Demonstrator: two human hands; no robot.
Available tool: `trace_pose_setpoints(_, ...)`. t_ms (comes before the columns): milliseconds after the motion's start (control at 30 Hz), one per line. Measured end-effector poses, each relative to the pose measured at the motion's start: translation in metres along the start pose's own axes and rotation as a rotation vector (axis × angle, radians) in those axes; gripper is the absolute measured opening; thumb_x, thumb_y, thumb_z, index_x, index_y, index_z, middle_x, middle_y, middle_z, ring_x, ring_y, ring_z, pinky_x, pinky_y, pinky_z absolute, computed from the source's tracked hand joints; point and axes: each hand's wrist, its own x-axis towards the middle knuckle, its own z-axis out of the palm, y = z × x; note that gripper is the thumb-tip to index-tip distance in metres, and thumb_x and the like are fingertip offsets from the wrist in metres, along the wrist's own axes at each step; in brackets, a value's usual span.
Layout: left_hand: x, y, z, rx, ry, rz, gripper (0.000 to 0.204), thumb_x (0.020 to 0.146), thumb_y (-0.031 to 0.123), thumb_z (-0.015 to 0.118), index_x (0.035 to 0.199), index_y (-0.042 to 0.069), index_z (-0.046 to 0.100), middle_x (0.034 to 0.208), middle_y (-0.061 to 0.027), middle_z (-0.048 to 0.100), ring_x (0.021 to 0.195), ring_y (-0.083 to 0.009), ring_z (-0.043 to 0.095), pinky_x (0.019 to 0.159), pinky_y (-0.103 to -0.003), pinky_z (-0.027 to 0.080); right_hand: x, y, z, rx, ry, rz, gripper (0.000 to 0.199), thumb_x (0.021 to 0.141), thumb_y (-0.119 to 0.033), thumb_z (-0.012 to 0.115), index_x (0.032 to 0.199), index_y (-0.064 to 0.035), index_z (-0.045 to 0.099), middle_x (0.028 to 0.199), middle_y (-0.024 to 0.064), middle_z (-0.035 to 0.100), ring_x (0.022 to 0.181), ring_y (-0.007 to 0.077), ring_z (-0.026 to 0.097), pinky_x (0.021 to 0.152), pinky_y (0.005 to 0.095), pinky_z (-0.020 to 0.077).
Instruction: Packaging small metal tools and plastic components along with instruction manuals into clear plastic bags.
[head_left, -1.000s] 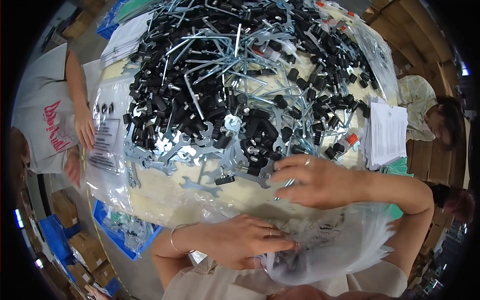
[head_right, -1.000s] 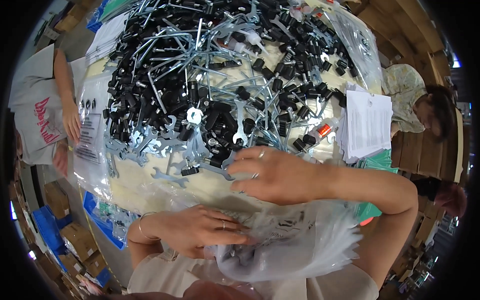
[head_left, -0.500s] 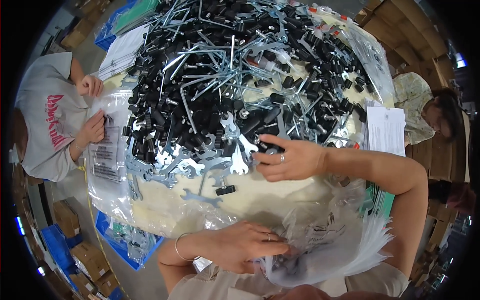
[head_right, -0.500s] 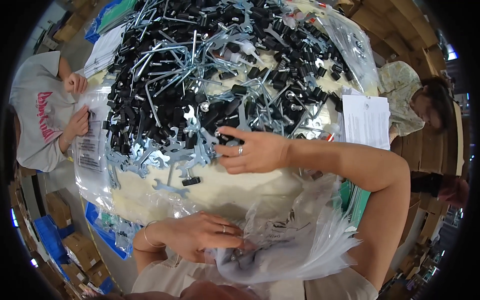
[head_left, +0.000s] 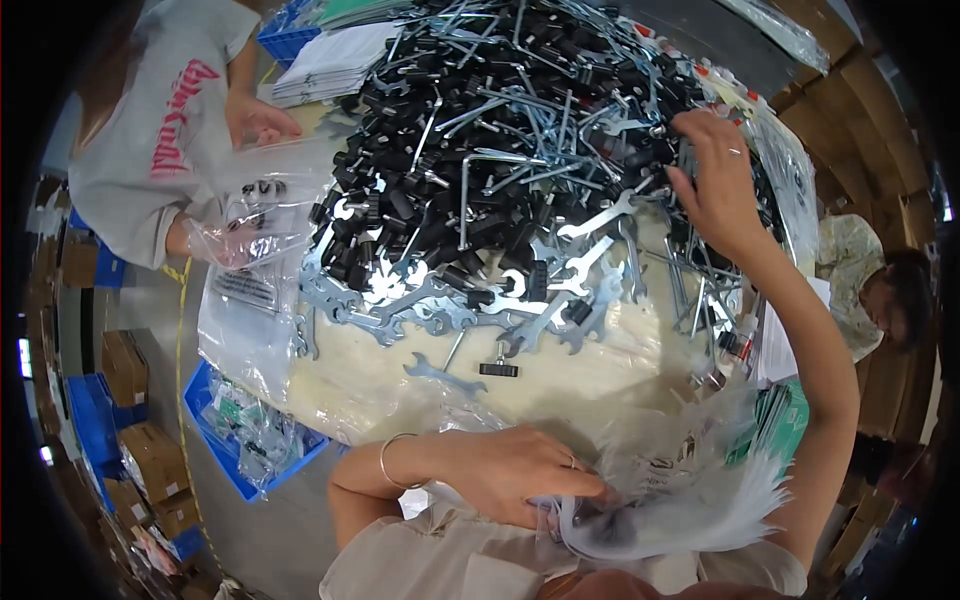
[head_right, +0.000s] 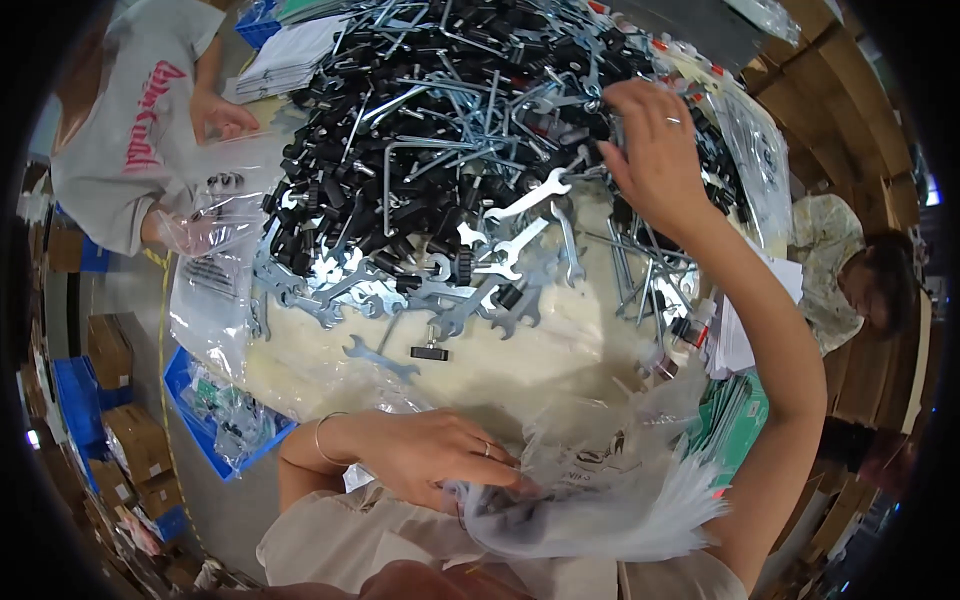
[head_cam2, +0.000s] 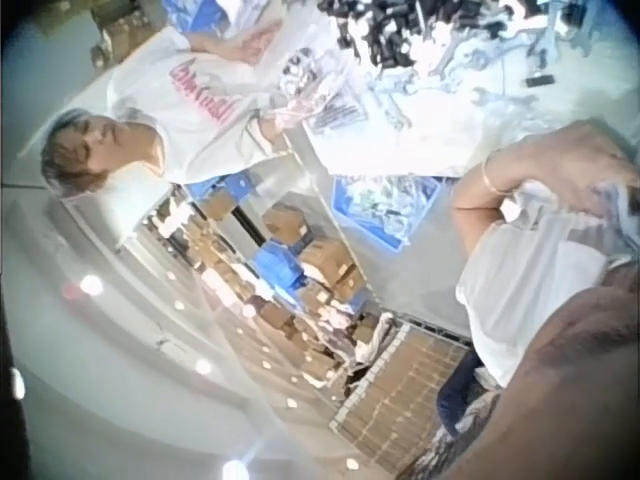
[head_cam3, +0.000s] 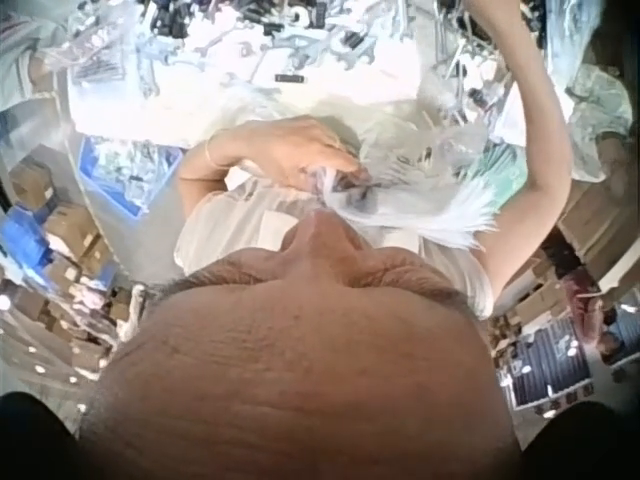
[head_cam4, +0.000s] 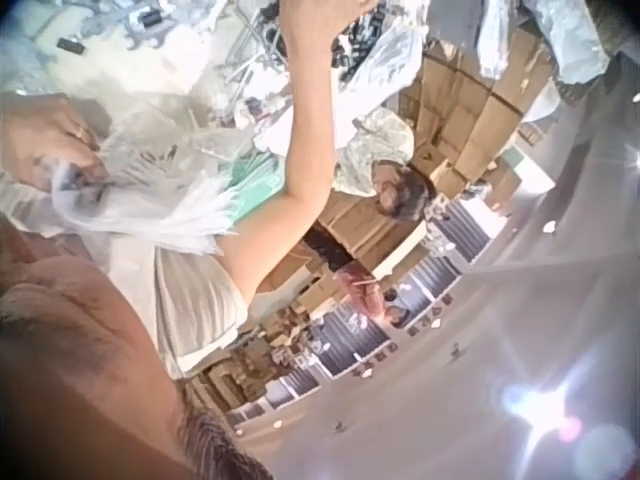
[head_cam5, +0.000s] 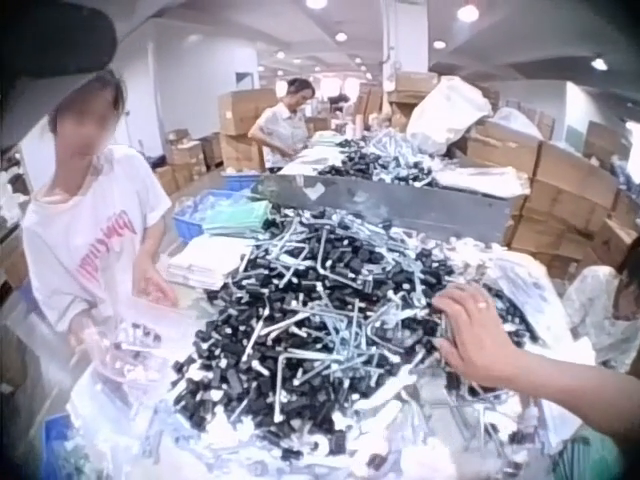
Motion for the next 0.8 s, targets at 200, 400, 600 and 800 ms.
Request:
trace_pose_setpoints(200,0.001,0.002,-0.002,-0.011,-0.082,-0.061,0.058,0.071,0.012,0.062,0.127,0.005,0.048,0.105,-0.0167,0.059,0.098,-0.0323,0.056,0.083,-0.04,0.045,-0.039,-0.143,0.007,0.567,-0.521,-0.587,0.035,0.087,-0.023,0.046,0.116,-0.0036,0.051,0.127,0.0126,0.048,0.128,0.0262,0.035,0.109,0.0504,0.022)
trace_pose_setpoints(400,0.003,0.005,-0.006,0.007,-0.068,-0.097,0.053,0.071,0.012,0.062,0.122,0.007,0.05,0.096,-0.0155,0.059,0.091,-0.0324,0.057,0.078,-0.041,0.045,-0.019,-0.163,0.056,0.387,-0.294,-1.035,0.033,0.075,-0.021,0.051,0.105,-0.0057,0.051,0.109,0.0106,0.053,0.117,0.0256,0.046,0.109,0.0551,0.0208)
trace_pose_setpoints(600,0.0,0.001,-0.004,0.006,-0.041,-0.07,0.05,0.071,0.011,0.063,0.119,0.006,0.051,0.096,-0.0153,0.059,0.09,-0.0337,0.057,0.076,-0.041,0.045,0.003,-0.117,0.066,0.26,-0.079,-1.014,0.018,0.072,-0.017,0.056,0.088,-0.0083,0.053,0.1,0.0054,0.054,0.109,0.0242,0.049,0.103,0.0531,0.0332)
trace_pose_setpoints(800,-0.008,0.003,0.003,0.049,-0.002,-0.007,0.051,0.071,0.012,0.064,0.119,0.005,0.05,0.095,-0.0149,0.06,0.088,-0.0342,0.057,0.074,-0.041,0.045,0.018,-0.095,0.043,0.227,-0.107,-0.808,0.015,0.071,-0.014,0.06,0.084,-0.01,0.054,0.104,0.004,0.054,0.11,0.0259,0.049,0.098,0.0491,0.0369)
